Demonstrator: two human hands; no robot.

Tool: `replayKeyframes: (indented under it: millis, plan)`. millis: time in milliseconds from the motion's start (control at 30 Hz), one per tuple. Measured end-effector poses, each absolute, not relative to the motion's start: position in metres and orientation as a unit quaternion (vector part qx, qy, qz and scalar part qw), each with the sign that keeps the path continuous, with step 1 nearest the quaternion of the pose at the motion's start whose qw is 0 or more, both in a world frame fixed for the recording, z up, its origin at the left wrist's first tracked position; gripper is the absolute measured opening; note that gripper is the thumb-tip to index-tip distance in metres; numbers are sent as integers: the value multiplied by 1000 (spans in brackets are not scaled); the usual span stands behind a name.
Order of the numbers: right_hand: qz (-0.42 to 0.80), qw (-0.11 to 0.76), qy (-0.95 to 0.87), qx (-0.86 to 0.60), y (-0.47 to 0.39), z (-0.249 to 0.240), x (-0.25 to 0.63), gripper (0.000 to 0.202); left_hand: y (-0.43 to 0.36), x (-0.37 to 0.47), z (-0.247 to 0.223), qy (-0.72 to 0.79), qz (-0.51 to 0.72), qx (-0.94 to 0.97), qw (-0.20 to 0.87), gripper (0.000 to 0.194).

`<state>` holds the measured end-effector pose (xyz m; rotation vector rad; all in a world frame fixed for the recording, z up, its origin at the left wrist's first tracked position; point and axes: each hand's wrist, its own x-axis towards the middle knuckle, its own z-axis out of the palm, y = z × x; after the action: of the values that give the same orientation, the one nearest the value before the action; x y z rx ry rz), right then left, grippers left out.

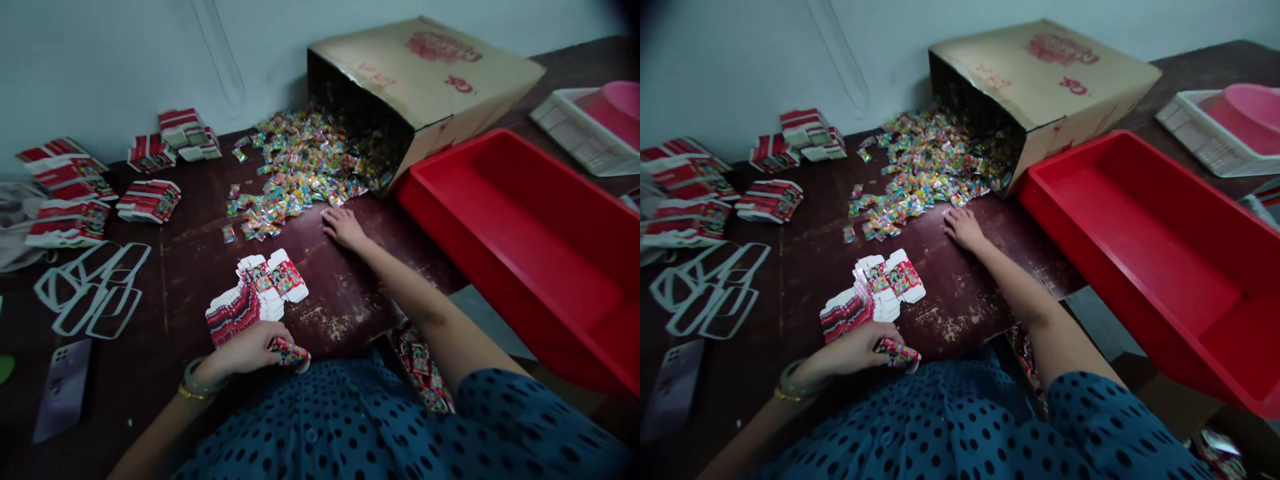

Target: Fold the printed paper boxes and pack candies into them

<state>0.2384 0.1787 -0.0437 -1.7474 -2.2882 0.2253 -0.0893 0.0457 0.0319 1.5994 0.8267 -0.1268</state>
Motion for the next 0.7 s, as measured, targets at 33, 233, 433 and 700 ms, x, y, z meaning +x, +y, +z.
replayKeyframes:
  millis: [33, 233, 433, 700]
  plan:
    - [71, 129, -787, -599, 157, -47, 234, 50, 46, -91, 32, 382, -34, 675, 630, 19]
    - [169, 133, -804, -554, -27, -53, 218, 89, 44, -69, 12, 488, 199, 344, 778, 31]
    - [351, 182, -778, -488, -106, -37, 239, 41, 39, -32, -14, 465, 233, 340, 784, 21]
    - [357, 376, -652, -553, -10, 15, 204, 18, 20, -4, -16, 423, 156, 432, 781, 47]
